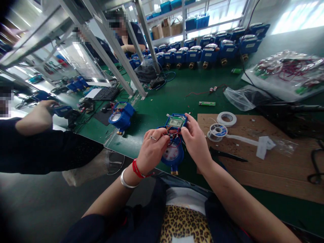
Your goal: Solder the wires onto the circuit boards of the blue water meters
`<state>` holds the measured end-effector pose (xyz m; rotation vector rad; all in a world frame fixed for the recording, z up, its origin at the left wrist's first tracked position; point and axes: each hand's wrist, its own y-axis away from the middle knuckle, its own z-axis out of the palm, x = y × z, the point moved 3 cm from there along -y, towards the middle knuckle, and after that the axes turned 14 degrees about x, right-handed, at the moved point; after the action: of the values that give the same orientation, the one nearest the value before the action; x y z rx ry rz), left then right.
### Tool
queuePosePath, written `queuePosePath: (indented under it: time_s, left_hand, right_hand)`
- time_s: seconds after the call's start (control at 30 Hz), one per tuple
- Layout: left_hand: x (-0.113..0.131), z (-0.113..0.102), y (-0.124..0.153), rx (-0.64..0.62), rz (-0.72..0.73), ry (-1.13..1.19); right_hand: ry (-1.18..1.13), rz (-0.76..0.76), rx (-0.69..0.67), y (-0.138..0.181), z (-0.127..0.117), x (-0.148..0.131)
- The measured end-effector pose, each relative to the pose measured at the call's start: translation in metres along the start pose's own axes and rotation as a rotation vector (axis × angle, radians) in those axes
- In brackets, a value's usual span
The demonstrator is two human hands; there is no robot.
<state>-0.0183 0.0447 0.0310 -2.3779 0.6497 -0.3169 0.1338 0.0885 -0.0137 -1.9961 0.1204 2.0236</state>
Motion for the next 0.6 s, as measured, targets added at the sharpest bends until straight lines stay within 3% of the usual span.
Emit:
queuePosePath:
  time_s: [0.2,0.6]
  left_hand:
    - [-0.002,0.003,0.001,0.026,0.094,0.073]
    - [-0.005,0.005,0.004,0.004,0.082,0.172]
  right_hand:
    - [0.134,-0.106,-0.035,-0.001,0.000,-0.007]
    - [0.264,-0.228,-0.191,-0.007,0.006,-0.025]
